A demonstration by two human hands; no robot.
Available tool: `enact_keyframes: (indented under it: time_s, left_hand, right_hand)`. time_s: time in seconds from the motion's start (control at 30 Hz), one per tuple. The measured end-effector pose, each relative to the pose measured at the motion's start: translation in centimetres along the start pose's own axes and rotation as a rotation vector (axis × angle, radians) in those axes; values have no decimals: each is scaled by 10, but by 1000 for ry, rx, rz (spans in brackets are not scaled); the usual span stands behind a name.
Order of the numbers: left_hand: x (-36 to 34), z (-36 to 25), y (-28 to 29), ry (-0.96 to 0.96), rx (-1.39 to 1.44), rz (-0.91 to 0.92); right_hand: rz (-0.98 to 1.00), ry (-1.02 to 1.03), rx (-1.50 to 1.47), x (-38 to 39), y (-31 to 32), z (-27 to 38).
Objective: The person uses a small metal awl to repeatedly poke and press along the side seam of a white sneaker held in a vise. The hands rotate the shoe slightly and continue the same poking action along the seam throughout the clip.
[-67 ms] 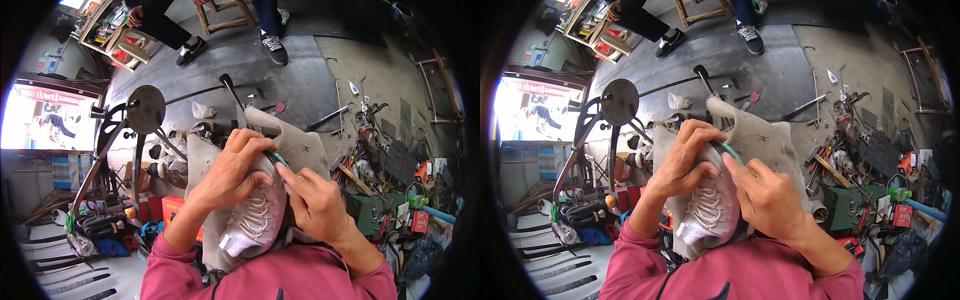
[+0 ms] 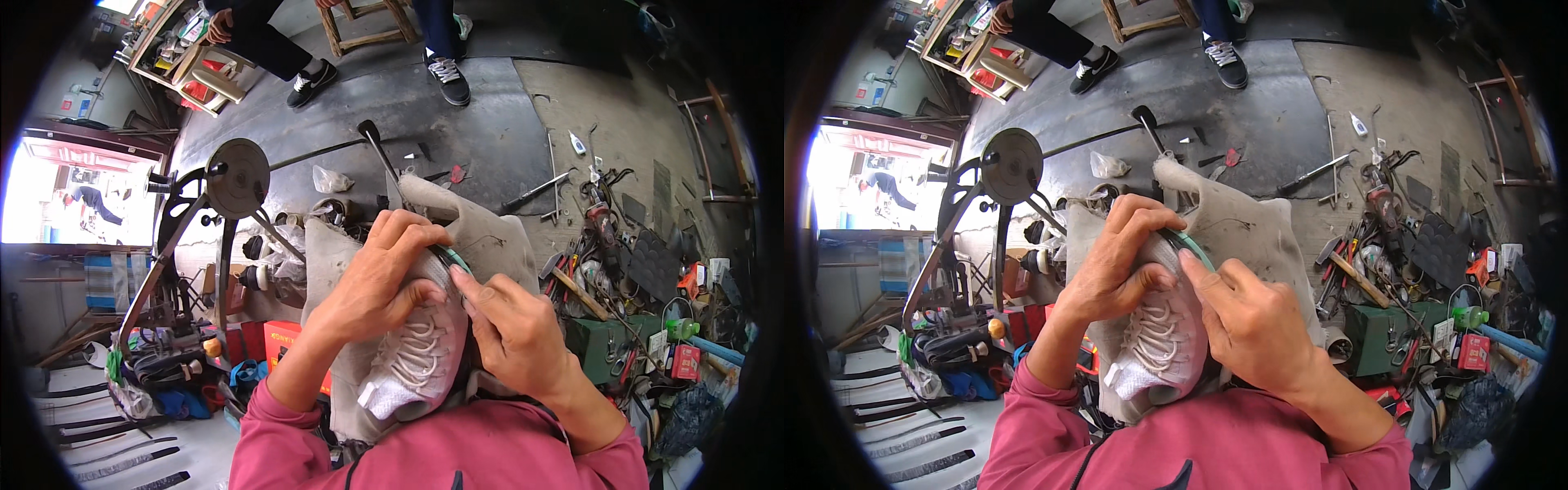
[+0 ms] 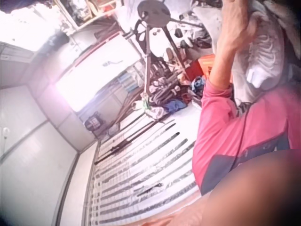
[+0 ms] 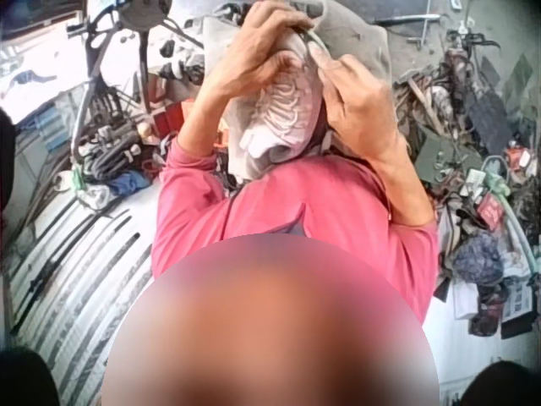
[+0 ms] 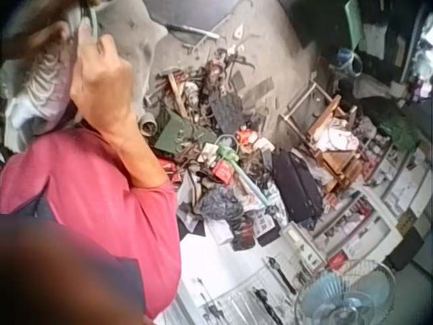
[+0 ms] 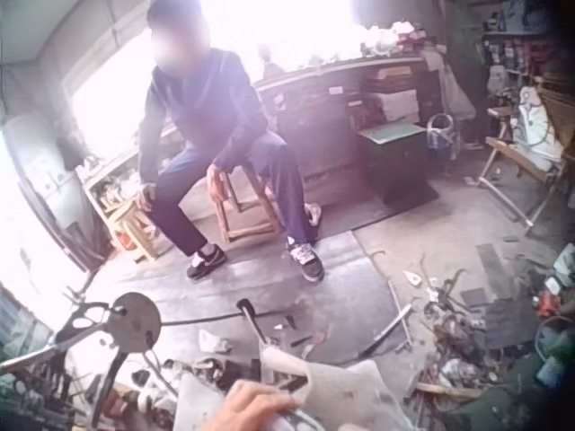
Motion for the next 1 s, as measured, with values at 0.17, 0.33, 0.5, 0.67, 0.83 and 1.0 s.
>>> enact_keyframes:
  time_s: [0.17, 0.33, 0.5, 0.67, 0.83, 1.0]
  left_hand:
    - [2, 1, -1, 11, -14, -8]
    - [1, 0, -3, 36, -10, -13]
    - [1, -2, -4, 60, -11, -27]
    - [1, -3, -4, 36, -17, -47]
    - [2, -4, -5, 49, -6, -44]
    - [1, -2, -6, 52, -14, -38]
  right_hand:
    - [20, 2, 39, 4, -1, 4]
    - [42, -46, 76, 10, -3, 6]
    - [31, -119, -21, 19, 0, 7]
    - [-17, -37, -23, 20, 9, 3]
    - [-24, 38, 20, 7, 5, -7]
    - [31, 53, 71, 6, 9, -8]
Point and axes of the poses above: each hand's wrist, its own x-axis away from the middle knuckle, its own y-axis out of the back of the hand, z = x × y, the point moved 1 cm from there along -x, towards the middle knuckle, and after that the axes turned 7 degrees about -z, right-handed, at the moved point
